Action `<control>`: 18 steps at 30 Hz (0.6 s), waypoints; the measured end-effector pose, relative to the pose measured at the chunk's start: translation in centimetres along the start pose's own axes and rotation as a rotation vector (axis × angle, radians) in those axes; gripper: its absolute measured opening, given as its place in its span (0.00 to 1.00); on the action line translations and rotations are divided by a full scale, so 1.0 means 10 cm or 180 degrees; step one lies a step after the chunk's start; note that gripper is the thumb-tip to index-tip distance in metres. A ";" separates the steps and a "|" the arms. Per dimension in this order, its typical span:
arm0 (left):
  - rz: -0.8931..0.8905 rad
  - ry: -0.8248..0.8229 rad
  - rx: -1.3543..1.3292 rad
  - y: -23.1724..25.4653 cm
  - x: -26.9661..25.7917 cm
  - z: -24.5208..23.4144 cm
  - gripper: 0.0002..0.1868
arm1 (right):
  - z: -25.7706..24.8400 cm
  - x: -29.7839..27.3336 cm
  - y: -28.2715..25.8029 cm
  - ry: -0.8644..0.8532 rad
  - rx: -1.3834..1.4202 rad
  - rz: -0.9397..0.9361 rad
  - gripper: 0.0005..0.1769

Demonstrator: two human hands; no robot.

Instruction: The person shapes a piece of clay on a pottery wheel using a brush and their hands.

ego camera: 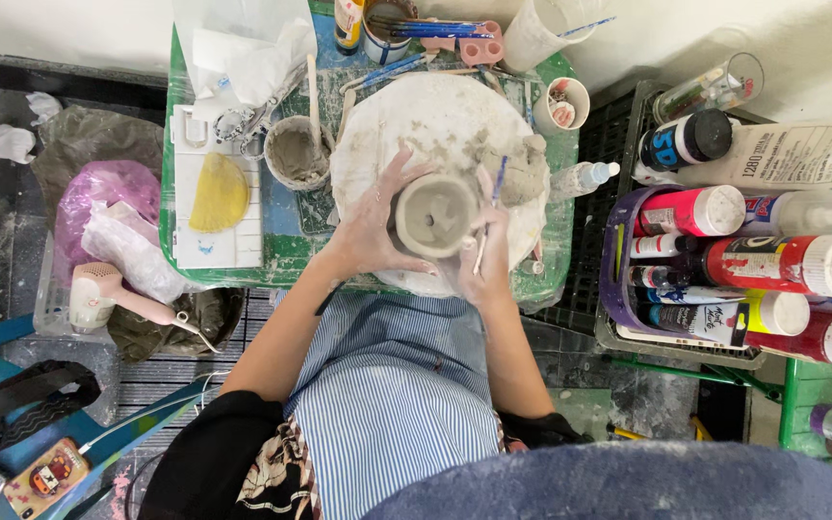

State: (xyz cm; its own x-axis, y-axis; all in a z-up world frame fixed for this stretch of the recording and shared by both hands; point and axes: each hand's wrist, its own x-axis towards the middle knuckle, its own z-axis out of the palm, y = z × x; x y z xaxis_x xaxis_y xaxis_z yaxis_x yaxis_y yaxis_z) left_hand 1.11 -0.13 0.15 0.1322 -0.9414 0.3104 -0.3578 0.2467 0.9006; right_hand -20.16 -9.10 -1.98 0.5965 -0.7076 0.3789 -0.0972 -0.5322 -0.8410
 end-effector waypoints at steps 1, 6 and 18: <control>0.0017 0.0007 0.0071 -0.01 0.00 0.00 0.79 | 0.03 -0.01 0.00 0.0065 -0.0015 0.0044 0.11; 0.0000 0.0057 0.0223 -0.03 -0.01 0.01 0.76 | 0.12 -0.05 -0.04 0.0148 -0.0100 0.0488 0.12; 0.0112 0.0058 0.0299 0.00 -0.02 0.03 0.79 | -0.12 -0.05 0.01 0.1015 0.0307 -0.0171 0.15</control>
State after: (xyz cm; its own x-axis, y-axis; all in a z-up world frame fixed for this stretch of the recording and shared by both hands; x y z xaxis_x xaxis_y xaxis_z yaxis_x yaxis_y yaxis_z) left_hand 0.79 -0.04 -0.02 0.1346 -0.9280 0.3475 -0.4476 0.2560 0.8568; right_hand -21.42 -9.30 -1.78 0.3179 -0.7976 0.5126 0.0126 -0.5371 -0.8434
